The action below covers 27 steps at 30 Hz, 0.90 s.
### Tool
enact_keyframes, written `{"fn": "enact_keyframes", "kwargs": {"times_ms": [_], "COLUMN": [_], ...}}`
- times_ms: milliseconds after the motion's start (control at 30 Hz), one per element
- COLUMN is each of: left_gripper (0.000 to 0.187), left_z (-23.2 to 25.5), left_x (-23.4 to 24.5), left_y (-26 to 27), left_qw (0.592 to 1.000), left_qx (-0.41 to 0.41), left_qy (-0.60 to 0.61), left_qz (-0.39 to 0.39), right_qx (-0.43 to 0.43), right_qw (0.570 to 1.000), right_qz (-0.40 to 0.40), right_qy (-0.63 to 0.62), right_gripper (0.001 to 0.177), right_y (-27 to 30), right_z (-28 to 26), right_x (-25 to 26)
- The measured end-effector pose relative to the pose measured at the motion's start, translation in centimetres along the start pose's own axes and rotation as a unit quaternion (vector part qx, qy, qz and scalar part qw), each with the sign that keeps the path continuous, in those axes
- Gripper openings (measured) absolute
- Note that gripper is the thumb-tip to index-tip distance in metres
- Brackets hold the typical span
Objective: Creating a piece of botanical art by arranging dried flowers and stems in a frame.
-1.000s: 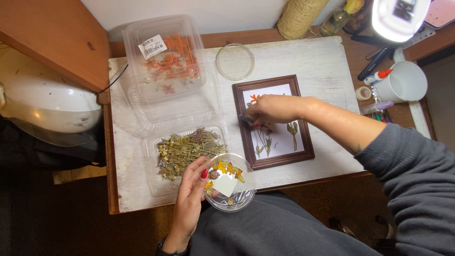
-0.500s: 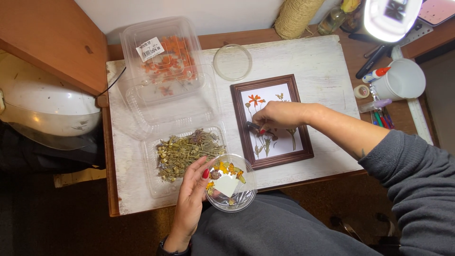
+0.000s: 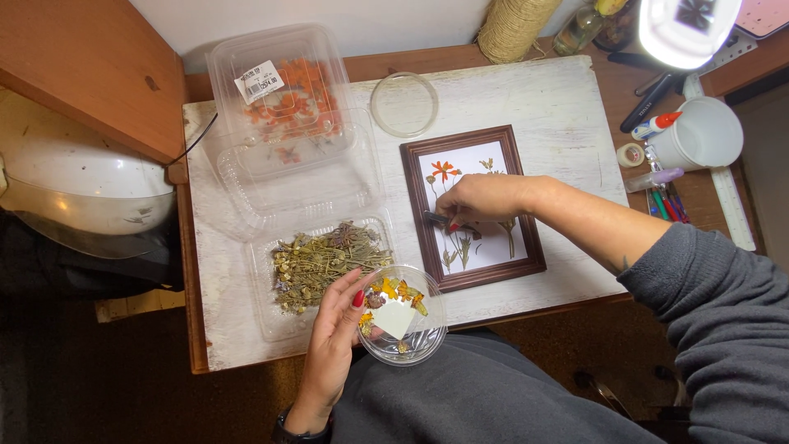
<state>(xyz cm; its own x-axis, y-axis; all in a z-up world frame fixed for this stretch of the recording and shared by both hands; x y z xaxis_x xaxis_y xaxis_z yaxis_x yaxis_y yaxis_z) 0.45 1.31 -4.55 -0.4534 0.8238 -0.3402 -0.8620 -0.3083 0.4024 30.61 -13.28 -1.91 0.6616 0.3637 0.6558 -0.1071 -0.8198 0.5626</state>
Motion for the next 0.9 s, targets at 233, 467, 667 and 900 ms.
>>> {"fn": "enact_keyframes", "kwargs": {"times_ms": [233, 467, 667, 900], "left_gripper": [0.047, 0.05, 0.05, 0.051], "left_z": [0.5, 1.4, 1.2, 1.1], "left_x": [-0.5, -0.9, -0.8, -1.4], "left_y": [-0.1, 0.0, -0.8, -2.1], "left_qw": [0.999, 0.998, 0.997, 0.998], "left_qx": [0.008, 0.051, 0.038, 0.05], "left_qy": [0.027, 0.021, 0.072, 0.024], "left_qz": [-0.014, 0.003, -0.008, -0.031], "right_qx": [-0.035, 0.013, -0.135, -0.157], "right_qw": [0.999, 0.941, 0.753, 0.639], "right_qz": [0.014, 0.329, 0.511, 0.61], "right_qy": [-0.011, -0.075, -0.392, -0.442], "right_gripper": [0.01, 0.016, 0.015, 0.016], "right_y": [1.3, 6.3, 8.2, 8.4], "right_z": [-0.2, 1.9, 4.1, 3.0], "right_x": [0.8, -0.9, -11.7, -15.0]}}
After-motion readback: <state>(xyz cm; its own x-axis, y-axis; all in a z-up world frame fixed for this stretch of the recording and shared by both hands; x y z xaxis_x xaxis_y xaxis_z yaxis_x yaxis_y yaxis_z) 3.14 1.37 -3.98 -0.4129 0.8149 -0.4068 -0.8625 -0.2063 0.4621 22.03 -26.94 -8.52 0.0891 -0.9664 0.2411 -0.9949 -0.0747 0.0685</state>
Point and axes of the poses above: each hand's wrist, its own y-axis away from the middle knuckle, its own x-axis out of the back of the hand, z = x × y, the point moved 2 cm from there along -y, towards the middle knuckle, and after that the axes turned 4 degrees about y, right-handed, at the moved point
